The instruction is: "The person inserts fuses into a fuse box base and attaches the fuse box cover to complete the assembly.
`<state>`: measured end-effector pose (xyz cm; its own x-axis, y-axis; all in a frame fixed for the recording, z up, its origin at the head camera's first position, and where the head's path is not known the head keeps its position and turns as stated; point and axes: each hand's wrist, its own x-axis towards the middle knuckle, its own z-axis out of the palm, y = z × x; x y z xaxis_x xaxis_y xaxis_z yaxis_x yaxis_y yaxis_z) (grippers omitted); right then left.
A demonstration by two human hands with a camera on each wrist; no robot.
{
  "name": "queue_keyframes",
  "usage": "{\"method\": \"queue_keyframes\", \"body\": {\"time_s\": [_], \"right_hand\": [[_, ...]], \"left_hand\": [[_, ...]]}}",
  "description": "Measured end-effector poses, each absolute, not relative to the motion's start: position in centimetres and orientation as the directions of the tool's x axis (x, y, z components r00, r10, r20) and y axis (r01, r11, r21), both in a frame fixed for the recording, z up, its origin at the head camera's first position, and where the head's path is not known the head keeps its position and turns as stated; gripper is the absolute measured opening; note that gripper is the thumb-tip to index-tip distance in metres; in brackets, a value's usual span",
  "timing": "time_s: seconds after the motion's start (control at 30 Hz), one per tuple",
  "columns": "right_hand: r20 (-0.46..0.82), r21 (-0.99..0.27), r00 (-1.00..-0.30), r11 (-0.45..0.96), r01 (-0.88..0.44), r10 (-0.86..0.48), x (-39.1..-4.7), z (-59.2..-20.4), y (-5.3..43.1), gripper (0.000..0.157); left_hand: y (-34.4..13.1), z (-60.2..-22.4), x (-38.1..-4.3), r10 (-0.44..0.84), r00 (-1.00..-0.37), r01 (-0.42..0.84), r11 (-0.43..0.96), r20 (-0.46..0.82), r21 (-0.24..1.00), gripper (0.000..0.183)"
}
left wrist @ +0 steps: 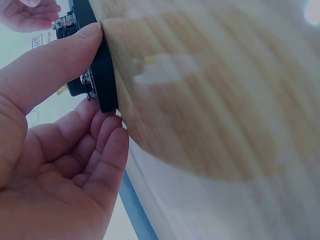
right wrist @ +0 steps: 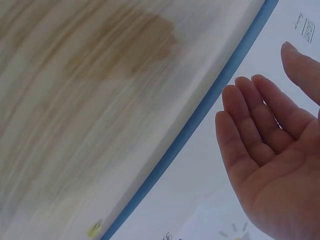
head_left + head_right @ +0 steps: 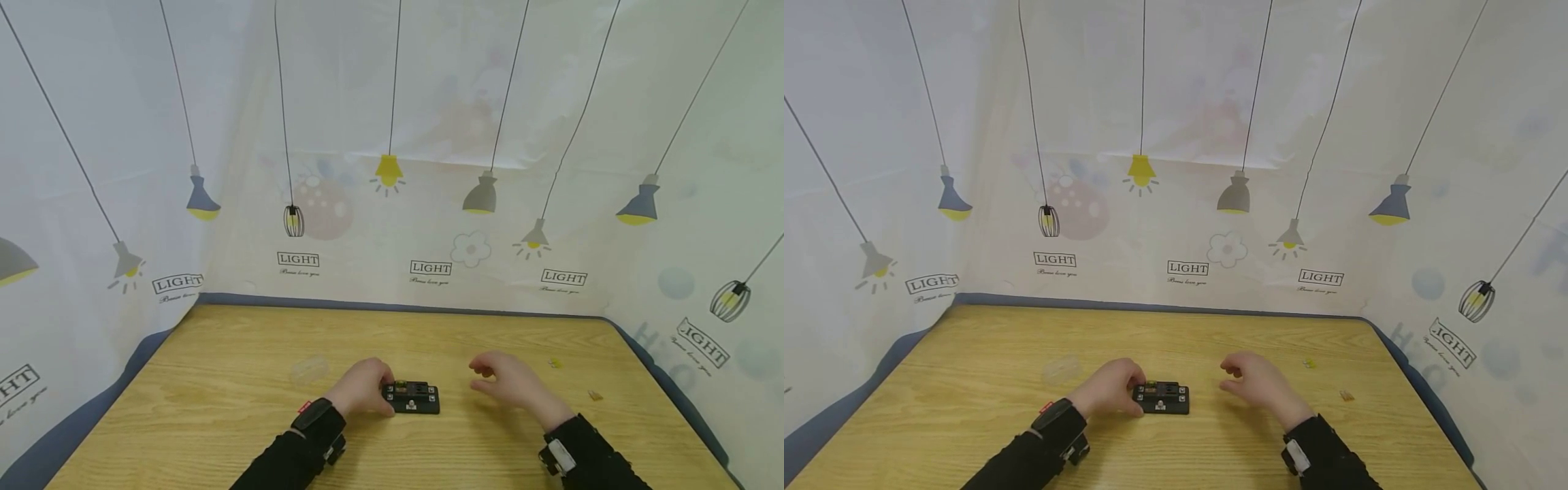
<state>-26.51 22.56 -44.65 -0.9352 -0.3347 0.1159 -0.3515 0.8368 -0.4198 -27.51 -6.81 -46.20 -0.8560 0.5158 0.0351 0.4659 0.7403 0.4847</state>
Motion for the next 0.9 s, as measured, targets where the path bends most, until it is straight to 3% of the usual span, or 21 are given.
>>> {"method": "queue_keyframes", "body": {"time_s": [0.53, 0.9], "right_hand": [[0.151, -0.433, -0.932, 0.826, -0.362, -0.329, -27.0, -44.1, 27.2, 0.037], [0.12, -0.428, -0.966, 0.866, -0.259, -0.23, -27.8, -43.3, 29.8, 0.042]], "left_hand": [[-6.9, -46.7, -27.8, 0.505, -0.863, 0.456, 0.751, 0.029, 0.478, 0.042], [-6.9, -46.4, -27.8, 0.52, -0.854, 0.46, 0.743, 0.012, 0.486, 0.043]]}}
